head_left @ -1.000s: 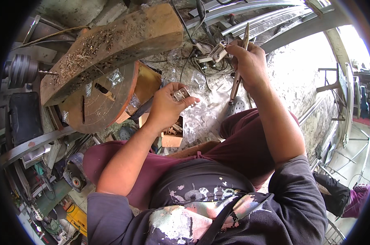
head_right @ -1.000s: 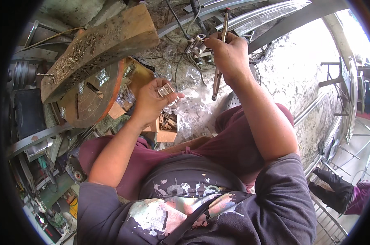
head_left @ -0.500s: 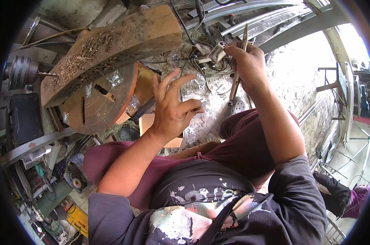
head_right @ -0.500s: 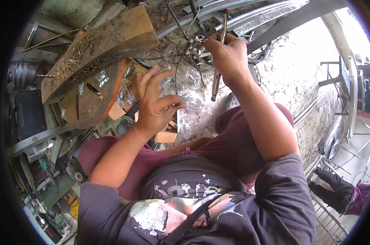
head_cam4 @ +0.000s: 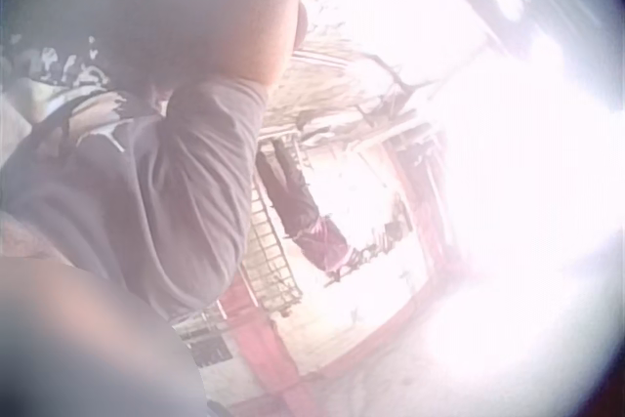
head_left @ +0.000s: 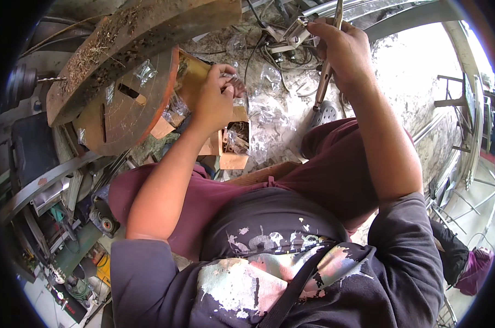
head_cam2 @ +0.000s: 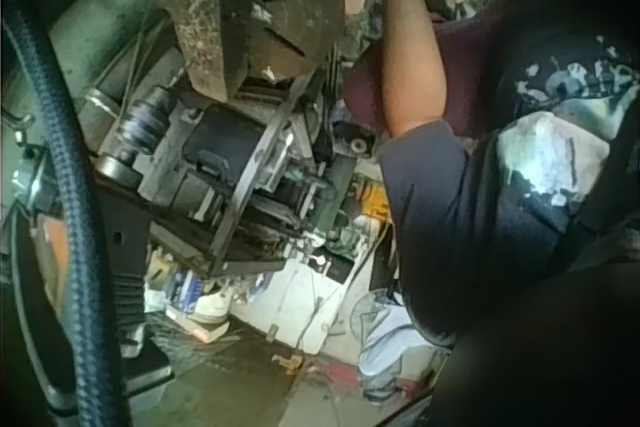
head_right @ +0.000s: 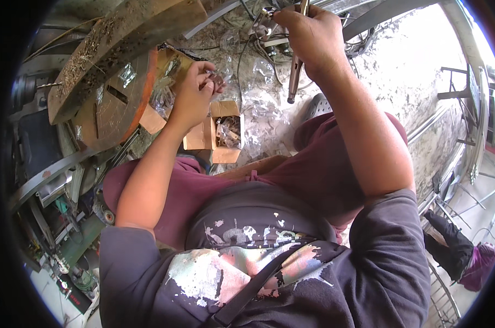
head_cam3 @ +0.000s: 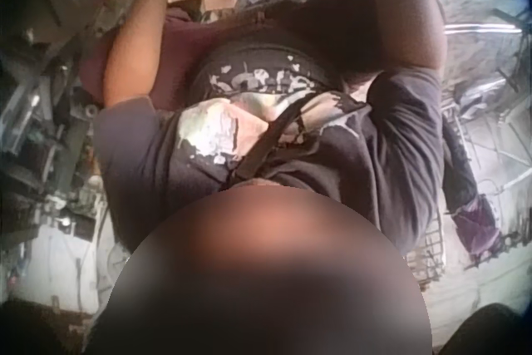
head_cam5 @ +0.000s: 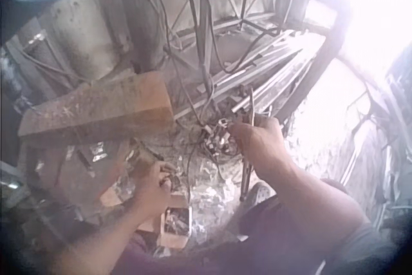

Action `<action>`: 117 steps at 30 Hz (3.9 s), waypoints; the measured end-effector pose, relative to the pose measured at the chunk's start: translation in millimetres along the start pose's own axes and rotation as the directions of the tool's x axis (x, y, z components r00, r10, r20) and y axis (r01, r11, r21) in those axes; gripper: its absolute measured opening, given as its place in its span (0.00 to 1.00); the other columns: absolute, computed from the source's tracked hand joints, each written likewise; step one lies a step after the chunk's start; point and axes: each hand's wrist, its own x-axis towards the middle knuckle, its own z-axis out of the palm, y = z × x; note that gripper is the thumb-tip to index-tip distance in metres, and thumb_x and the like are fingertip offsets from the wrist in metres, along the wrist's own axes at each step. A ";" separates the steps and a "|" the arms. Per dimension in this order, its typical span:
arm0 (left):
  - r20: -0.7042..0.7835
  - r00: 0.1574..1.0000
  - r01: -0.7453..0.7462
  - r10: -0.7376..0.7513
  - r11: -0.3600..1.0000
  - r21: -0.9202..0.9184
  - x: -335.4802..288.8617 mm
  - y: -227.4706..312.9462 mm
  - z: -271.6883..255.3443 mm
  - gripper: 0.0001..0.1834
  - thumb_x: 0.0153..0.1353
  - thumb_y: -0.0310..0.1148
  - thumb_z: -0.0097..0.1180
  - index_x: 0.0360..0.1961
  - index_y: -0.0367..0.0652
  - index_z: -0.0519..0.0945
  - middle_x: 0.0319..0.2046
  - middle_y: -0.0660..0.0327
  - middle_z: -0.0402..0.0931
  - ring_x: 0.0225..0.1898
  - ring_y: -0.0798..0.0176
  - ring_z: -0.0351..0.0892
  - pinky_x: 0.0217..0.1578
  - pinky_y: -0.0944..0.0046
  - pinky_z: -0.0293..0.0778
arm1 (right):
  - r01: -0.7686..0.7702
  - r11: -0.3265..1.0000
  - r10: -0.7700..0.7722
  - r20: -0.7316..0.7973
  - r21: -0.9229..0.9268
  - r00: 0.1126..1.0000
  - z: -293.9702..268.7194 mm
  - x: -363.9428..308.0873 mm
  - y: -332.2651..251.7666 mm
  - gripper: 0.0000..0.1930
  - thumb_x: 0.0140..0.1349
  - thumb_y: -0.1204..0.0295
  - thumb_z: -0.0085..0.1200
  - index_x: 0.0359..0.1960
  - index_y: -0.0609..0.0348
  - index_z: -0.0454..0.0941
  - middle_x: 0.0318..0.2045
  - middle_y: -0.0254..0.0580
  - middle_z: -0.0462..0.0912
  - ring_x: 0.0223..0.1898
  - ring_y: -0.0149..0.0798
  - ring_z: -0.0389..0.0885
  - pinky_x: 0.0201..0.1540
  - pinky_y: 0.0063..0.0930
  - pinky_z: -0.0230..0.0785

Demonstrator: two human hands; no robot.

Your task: Drill holes into metal plates and prepare them with screws.

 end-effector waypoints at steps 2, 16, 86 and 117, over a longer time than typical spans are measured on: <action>0.013 1.000 0.025 -0.029 0.971 0.238 8.1 -28.7 -2.7 0.17 0.66 0.21 0.50 0.56 0.38 0.70 0.39 0.51 0.83 0.39 0.58 0.86 0.45 0.60 0.80 | -0.008 1.000 0.007 0.015 0.014 1.000 -4.0 1.2 1.2 0.13 0.62 0.70 0.65 0.44 0.69 0.85 0.22 0.31 0.75 0.22 0.27 0.70 0.27 0.24 0.61; 0.290 0.693 -0.032 -0.660 0.373 0.927 -27.5 -197.4 -24.4 0.26 0.58 0.36 0.61 0.60 0.51 0.84 0.67 0.49 0.74 0.69 0.47 0.69 0.71 0.57 0.65 | -0.091 0.994 0.091 0.002 -0.061 0.996 -6.4 -23.0 -44.2 0.09 0.58 0.71 0.62 0.33 0.67 0.85 0.21 0.35 0.79 0.23 0.30 0.74 0.27 0.32 0.65; 0.030 0.717 -0.518 0.696 0.503 0.692 -122.8 164.3 -101.4 0.18 0.71 0.18 0.52 0.62 0.35 0.75 0.48 0.50 0.82 0.45 0.57 0.85 0.47 0.60 0.79 | -0.853 0.496 0.777 0.522 -0.163 0.352 75.5 -128.3 67.7 0.22 0.76 0.53 0.44 0.48 0.64 0.73 0.30 0.52 0.82 0.30 0.51 0.83 0.35 0.50 0.76; -0.362 0.909 -0.409 0.204 0.600 -0.688 -103.5 158.3 -91.1 0.23 0.81 0.44 0.43 0.65 0.38 0.69 0.52 0.45 0.80 0.51 0.42 0.87 0.41 0.48 0.91 | -0.333 0.936 -0.022 0.963 0.115 0.269 69.6 -140.4 -59.0 0.32 0.79 0.54 0.45 0.71 0.71 0.58 0.50 0.55 0.81 0.54 0.48 0.84 0.59 0.43 0.77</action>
